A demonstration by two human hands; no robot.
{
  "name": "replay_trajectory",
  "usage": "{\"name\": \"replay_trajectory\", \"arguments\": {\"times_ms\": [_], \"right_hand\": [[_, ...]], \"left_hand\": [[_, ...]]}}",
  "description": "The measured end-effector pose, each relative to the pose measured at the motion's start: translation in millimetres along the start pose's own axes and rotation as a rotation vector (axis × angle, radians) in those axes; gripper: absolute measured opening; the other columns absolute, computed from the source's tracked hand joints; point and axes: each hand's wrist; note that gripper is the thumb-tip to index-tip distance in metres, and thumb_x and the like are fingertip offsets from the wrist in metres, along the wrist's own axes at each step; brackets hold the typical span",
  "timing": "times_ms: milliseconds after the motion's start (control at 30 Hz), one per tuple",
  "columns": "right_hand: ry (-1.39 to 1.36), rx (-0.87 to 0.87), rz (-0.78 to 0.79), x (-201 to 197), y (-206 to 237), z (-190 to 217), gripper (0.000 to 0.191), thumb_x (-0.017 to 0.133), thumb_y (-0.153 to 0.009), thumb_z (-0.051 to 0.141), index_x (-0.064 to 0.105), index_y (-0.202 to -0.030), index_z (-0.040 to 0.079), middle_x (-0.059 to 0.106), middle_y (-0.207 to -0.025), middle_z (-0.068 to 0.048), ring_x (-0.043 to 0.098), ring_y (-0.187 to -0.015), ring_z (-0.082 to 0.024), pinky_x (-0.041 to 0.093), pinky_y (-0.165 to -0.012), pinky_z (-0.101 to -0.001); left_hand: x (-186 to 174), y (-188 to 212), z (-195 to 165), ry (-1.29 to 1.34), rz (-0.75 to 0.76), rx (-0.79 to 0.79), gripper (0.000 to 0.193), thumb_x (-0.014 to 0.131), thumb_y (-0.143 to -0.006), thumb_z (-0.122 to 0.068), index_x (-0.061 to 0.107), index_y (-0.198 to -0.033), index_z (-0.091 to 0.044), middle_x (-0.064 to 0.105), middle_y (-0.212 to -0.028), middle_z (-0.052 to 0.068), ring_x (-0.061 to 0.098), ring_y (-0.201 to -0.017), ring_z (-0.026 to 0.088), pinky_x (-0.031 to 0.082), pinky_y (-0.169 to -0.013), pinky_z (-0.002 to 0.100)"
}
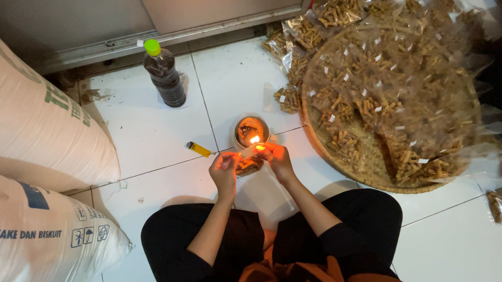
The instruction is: The person sits on the floor and heat-seals clear plastic bags of fried snack sticks over a candle flame, pinching each bag's opening shut. They take filled bags from a large woven tray, melt the plastic closed above the flame, and set the sealed bag aside.
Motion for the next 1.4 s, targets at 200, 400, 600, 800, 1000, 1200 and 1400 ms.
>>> {"name": "replay_trajectory", "arguments": {"times_ms": [200, 400, 600, 800, 1000, 1200, 1400], "right_hand": [[0.01, -0.038, 0.049, -4.0, 0.9, -1.7, 0.03, 0.058, -0.102, 0.019, 0.071, -0.112, -0.006, 0.075, -0.101, -0.01, 0.073, -0.095, -0.019, 0.059, -0.092, -0.0356], [0.036, 0.003, 0.041, -2.8, -0.3, -0.4, 0.03, 0.055, -0.103, 0.017, 0.072, -0.11, -0.007, 0.076, -0.1, -0.011, 0.074, -0.095, -0.021, 0.059, -0.092, -0.0363], [0.014, -0.005, 0.076, -3.3, 1.9, 0.4, 0.03, 0.054, -0.103, 0.018, 0.072, -0.108, -0.005, 0.075, -0.099, -0.01, 0.073, -0.094, -0.019, 0.06, -0.093, -0.0362], [0.069, 0.027, 0.048, -1.4, 3.0, 3.5, 0.03, 0.056, -0.102, 0.02, 0.074, -0.108, -0.003, 0.076, -0.101, -0.008, 0.072, -0.095, -0.016, 0.057, -0.094, -0.0349], [0.06, 0.039, 0.065, 2.9, 4.5, 8.3, 0.03, 0.056, -0.102, 0.021, 0.074, -0.107, -0.003, 0.076, -0.101, -0.008, 0.072, -0.096, -0.016, 0.057, -0.093, -0.0345], [0.042, 0.028, 0.081, 2.8, 2.8, 5.8, 0.029, 0.059, -0.102, 0.02, 0.074, -0.105, -0.003, 0.076, -0.1, -0.008, 0.072, -0.096, -0.017, 0.057, -0.093, -0.0342], [0.093, 0.065, 0.142, -12.4, -2.6, 5.8, 0.027, 0.061, -0.099, 0.021, 0.07, -0.113, -0.001, 0.074, -0.109, -0.009, 0.072, -0.1, -0.015, 0.059, -0.093, -0.032]], "left_hand": [[-1.4, 0.3, -0.4, 0.045, 0.004, -0.024, 0.005, 0.064, -0.09, 0.008, 0.066, -0.094, 0.006, 0.07, -0.088, 0.009, 0.07, -0.082, 0.016, 0.057, -0.078, 0.029], [-3.0, 3.2, -2.4, 0.027, 0.002, -0.013, 0.003, 0.064, -0.092, 0.007, 0.065, -0.095, 0.006, 0.07, -0.09, 0.008, 0.068, -0.085, 0.014, 0.055, -0.081, 0.027], [-3.9, 3.1, -3.2, 0.038, -0.012, -0.028, 0.003, 0.064, -0.091, 0.005, 0.065, -0.094, 0.005, 0.069, -0.089, 0.007, 0.068, -0.084, 0.014, 0.054, -0.08, 0.027], [-5.6, 2.0, -3.4, 0.042, -0.011, -0.011, 0.002, 0.067, -0.092, 0.004, 0.066, -0.093, 0.005, 0.069, -0.087, 0.007, 0.066, -0.081, 0.013, 0.053, -0.078, 0.027], [-6.7, 4.6, -7.8, 0.048, -0.027, -0.022, 0.002, 0.066, -0.091, 0.003, 0.066, -0.092, 0.004, 0.069, -0.086, 0.006, 0.067, -0.081, 0.013, 0.053, -0.079, 0.027], [-8.1, 3.7, -9.9, 0.02, -0.043, -0.031, 0.002, 0.068, -0.091, 0.003, 0.066, -0.091, 0.004, 0.068, -0.084, 0.006, 0.066, -0.079, 0.013, 0.053, -0.078, 0.027], [-5.1, 6.1, 0.0, 0.005, 0.001, -0.06, 0.003, 0.067, -0.09, 0.003, 0.066, -0.093, 0.002, 0.068, -0.086, 0.003, 0.064, -0.079, 0.01, 0.051, -0.074, 0.026]]}}
Point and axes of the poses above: each hand's wrist, its own y-axis away from the middle knuckle, its own x-axis out of the palm, z = x × y
